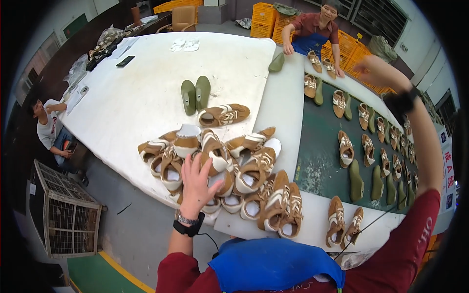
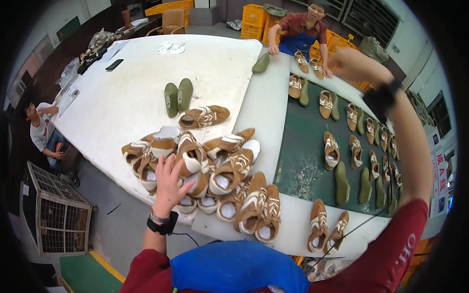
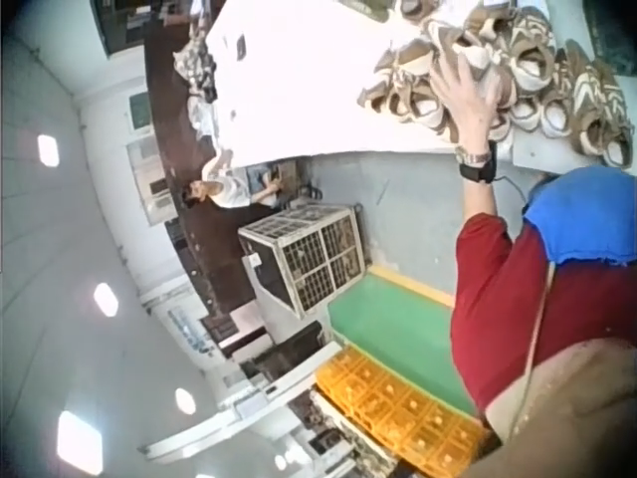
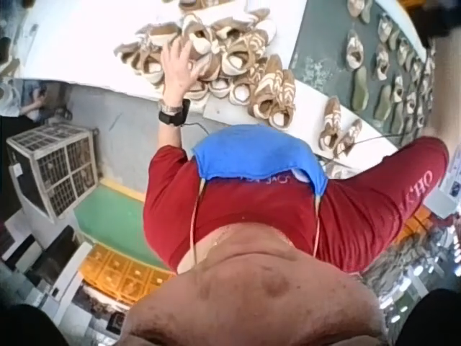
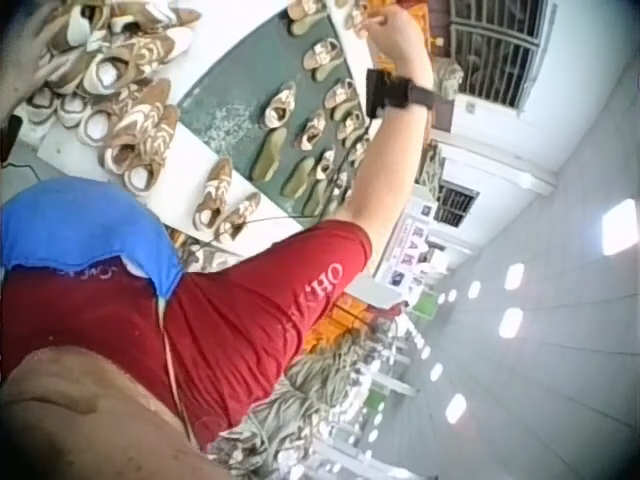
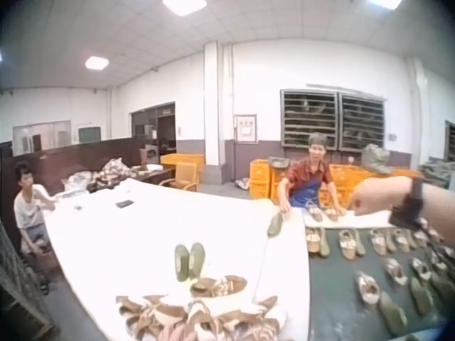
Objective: The recorder sorts shoe uppers and insoles from bags and prepares them by inserting shoe lasts for assembly.
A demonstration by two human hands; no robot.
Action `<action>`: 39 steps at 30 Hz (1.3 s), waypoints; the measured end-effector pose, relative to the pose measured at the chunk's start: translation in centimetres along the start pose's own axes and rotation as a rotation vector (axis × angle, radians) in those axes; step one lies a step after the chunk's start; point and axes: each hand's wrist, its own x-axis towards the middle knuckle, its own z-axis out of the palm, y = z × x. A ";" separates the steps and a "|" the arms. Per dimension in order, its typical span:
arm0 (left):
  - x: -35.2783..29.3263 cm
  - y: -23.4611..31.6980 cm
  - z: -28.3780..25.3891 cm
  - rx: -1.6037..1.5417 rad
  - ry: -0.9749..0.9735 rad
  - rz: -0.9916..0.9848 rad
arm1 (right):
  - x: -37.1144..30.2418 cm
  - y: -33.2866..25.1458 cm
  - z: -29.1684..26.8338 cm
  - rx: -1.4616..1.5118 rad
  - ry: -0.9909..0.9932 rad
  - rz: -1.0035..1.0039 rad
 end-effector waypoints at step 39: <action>-0.6 -2.5 3.7 0.047 -0.229 -0.107 | -12.3 -1.2 39.2 0.551 -0.529 0.471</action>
